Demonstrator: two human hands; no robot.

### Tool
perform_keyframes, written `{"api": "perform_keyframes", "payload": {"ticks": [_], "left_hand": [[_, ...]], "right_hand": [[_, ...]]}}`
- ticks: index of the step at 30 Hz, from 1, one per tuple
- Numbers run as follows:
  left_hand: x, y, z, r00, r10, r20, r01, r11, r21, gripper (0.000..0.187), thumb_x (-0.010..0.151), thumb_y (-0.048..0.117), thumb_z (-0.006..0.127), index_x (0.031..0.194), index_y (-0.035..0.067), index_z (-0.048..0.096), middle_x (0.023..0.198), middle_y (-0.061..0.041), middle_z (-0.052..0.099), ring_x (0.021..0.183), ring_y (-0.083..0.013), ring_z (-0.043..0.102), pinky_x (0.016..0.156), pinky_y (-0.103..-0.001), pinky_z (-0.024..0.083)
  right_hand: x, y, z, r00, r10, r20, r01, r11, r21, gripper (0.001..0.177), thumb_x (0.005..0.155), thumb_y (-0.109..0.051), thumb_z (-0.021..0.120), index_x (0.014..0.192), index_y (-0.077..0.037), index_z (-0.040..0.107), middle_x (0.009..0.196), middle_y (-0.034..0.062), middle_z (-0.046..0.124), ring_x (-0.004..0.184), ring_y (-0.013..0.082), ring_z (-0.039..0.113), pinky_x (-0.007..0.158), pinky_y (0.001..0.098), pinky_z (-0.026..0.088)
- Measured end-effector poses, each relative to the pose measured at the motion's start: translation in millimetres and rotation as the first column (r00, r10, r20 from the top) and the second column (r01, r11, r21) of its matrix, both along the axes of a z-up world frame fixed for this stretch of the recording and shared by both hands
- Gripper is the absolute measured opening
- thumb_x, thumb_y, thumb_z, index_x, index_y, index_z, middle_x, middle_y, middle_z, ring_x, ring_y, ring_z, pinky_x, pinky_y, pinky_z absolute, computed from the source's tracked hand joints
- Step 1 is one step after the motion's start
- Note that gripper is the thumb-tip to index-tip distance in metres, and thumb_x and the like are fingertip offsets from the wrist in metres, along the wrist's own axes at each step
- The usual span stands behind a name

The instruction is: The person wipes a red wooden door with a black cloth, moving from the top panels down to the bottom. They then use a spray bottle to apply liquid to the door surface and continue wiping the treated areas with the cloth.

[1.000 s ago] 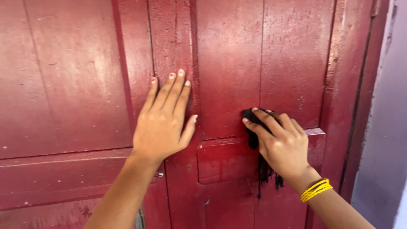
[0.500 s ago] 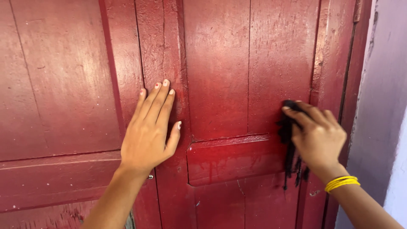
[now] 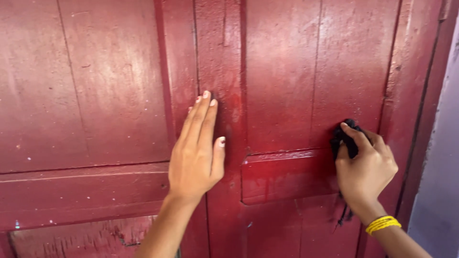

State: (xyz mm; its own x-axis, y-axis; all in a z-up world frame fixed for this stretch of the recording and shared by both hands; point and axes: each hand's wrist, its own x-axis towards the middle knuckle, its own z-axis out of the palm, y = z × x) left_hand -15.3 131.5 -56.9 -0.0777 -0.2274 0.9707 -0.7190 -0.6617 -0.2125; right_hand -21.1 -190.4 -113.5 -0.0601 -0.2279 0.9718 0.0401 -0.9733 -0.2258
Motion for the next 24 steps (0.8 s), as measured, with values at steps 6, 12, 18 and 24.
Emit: {"api": "perform_keyframes", "payload": {"ticks": [6,12,18,24], "left_hand": [[2.8,3.9,-2.6,0.998,-0.059,0.038,0.064,0.987,-0.148,0.057,0.100,0.014,0.047,0.153,-0.006,0.043,0.164,-0.022,0.041,0.155,-0.0404,0.040,0.131,-0.050,0.030],[6.7,6.0,-2.1,0.991,-0.131,0.041,0.137,0.965,-0.223,0.056,0.102,0.017,0.045,0.152,-0.006,0.044,0.163,-0.023,0.040,0.155,-0.0414,0.039,0.132,-0.054,0.027],[10.3,8.0,-3.6,0.977,-0.209,0.041,0.211,0.930,-0.300,0.053,0.108,0.022,0.040,0.152,-0.007,0.045,0.162,-0.024,0.044,0.155,-0.0426,0.040,0.132,-0.054,0.029],[16.1,10.6,-6.8,0.953,-0.302,0.026,0.293,0.897,-0.332,0.056,0.107,0.026,0.038,0.152,-0.005,0.048,0.162,-0.022,0.048,0.156,-0.0413,0.043,0.134,-0.053,0.030]], "right_hand": [[-12.5,73.0,1.5,0.994,0.109,-0.020,-0.108,0.993,0.055,0.041,0.086,-0.011,0.077,0.125,-0.021,0.078,0.116,0.0117,0.073,0.101,0.0310,0.071,0.090,0.0423,0.056],[-34.5,163.3,5.2,0.948,0.309,-0.072,-0.317,0.935,-0.161,0.046,0.077,-0.003,0.075,0.121,-0.014,0.075,0.114,0.0111,0.072,0.099,0.0317,0.070,0.089,0.0418,0.056],[-32.8,215.1,50.0,0.920,0.384,-0.081,-0.390,0.868,-0.307,0.046,0.075,-0.001,0.075,0.120,-0.005,0.069,0.115,0.0105,0.068,0.102,0.0356,0.063,0.087,0.0455,0.054],[-21.7,224.4,45.6,0.929,0.359,-0.092,-0.360,0.820,-0.445,0.039,0.073,-0.001,0.073,0.111,-0.004,0.073,0.119,0.0118,0.069,0.097,0.0333,0.062,0.080,0.0418,0.056]]}}
